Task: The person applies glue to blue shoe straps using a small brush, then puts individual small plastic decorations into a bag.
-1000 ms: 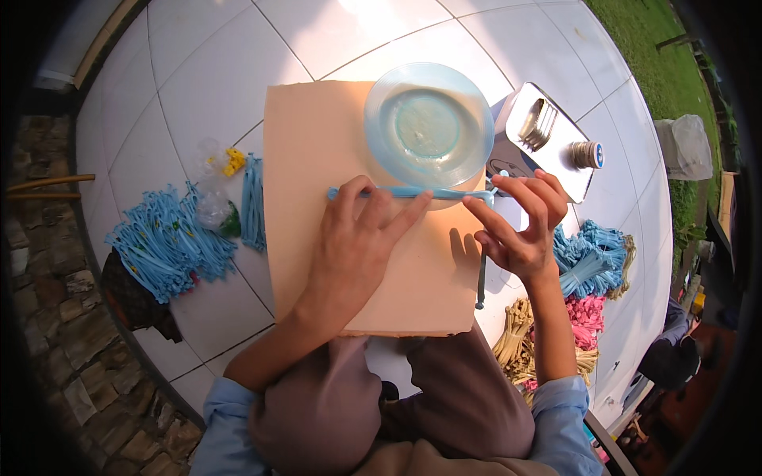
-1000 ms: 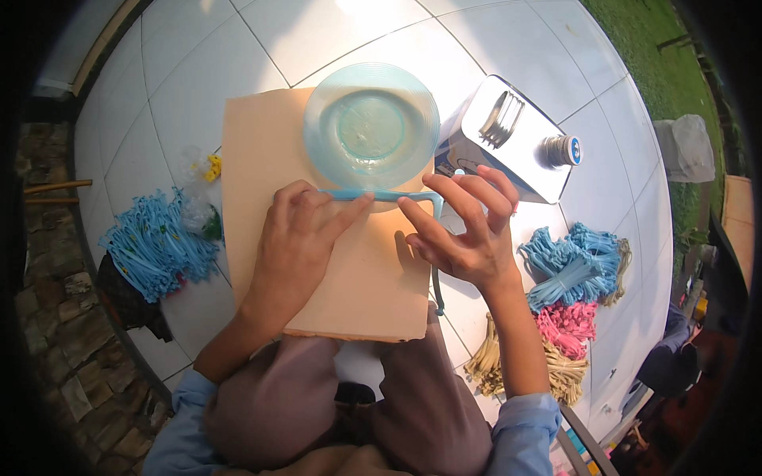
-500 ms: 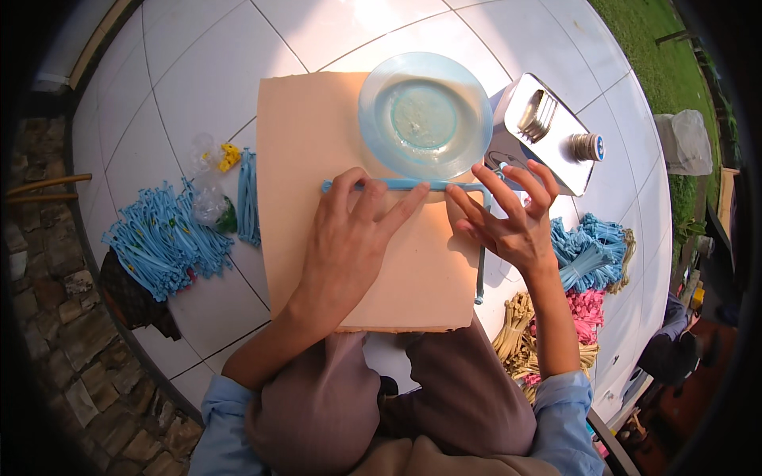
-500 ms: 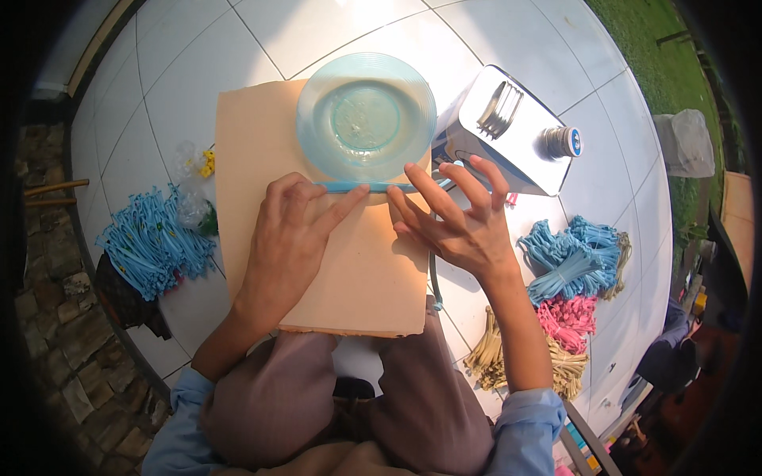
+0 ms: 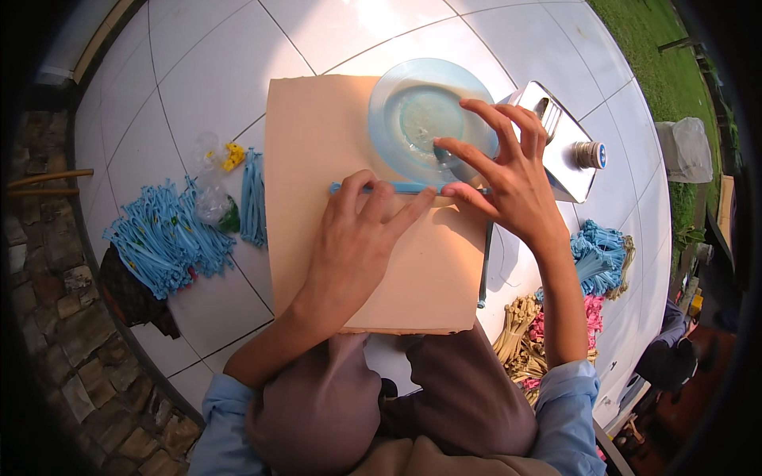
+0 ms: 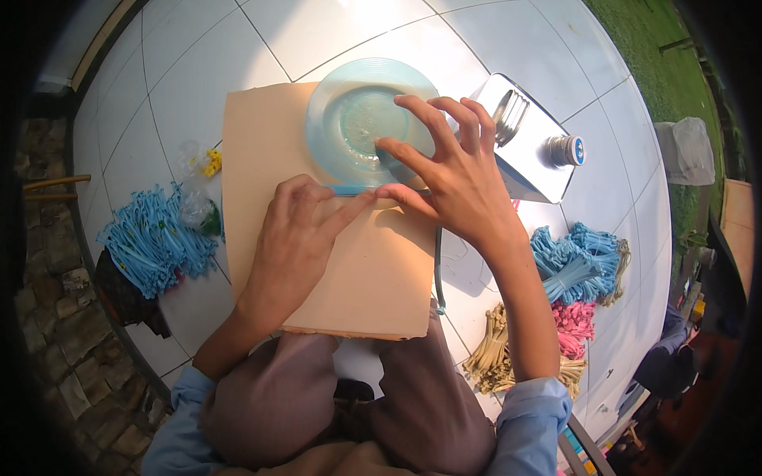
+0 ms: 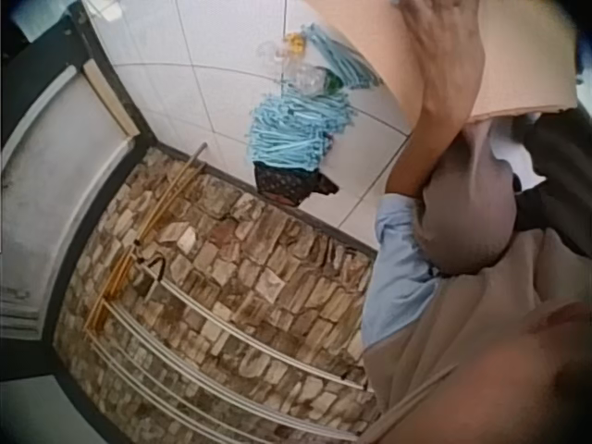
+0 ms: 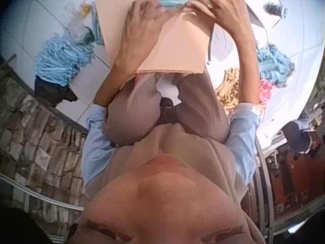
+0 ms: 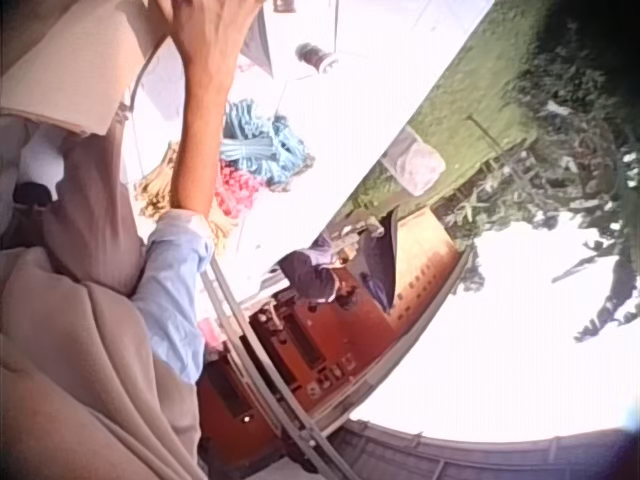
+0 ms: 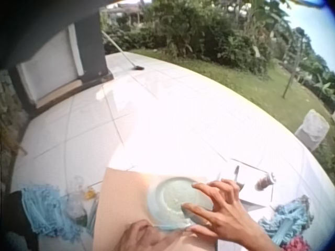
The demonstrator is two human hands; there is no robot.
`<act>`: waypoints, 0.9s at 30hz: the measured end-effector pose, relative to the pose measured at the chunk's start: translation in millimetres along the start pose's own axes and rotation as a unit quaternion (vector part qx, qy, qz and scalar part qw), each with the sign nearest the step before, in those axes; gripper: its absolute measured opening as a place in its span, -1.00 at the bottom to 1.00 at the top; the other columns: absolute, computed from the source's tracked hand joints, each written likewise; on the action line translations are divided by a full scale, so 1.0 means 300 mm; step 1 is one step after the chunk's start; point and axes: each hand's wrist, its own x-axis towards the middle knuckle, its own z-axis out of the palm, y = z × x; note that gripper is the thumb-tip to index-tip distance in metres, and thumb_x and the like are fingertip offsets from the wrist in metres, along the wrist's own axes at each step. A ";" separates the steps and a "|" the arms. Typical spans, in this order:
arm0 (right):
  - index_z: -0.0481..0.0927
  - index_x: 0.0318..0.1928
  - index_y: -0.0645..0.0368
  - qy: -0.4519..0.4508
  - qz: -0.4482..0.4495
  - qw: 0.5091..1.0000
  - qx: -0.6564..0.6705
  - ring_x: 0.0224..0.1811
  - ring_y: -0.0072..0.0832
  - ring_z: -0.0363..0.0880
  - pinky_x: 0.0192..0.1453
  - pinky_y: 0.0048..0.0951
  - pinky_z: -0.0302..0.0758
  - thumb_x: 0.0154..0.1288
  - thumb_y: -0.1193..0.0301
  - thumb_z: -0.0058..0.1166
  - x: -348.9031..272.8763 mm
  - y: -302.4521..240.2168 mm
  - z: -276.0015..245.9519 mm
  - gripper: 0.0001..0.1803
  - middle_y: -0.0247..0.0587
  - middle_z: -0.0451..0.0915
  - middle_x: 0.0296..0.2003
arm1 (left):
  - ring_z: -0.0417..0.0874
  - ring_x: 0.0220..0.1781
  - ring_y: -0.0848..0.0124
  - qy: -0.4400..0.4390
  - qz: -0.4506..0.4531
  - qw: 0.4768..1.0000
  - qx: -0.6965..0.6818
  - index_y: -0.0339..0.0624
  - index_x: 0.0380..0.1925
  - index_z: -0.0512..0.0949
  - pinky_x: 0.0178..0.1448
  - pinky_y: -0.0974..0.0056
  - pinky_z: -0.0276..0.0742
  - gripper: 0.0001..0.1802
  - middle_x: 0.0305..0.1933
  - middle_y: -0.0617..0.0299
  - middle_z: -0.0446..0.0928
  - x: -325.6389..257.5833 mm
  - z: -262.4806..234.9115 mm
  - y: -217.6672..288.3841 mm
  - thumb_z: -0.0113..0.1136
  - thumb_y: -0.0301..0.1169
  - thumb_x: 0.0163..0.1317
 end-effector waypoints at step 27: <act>0.61 -0.08 -0.20 0.084 -0.005 0.996 -0.019 0.08 -0.34 0.21 0.25 -0.16 0.12 0.00 0.13 0.22 -0.187 -0.068 -0.004 -0.61 -0.34 0.34 0.09 | 0.27 0.02 0.19 -0.009 -0.009 1.000 -0.002 0.12 0.13 0.44 0.17 0.18 0.32 -0.41 -0.11 0.15 0.26 0.004 -0.015 0.003 0.04 -0.55 0.01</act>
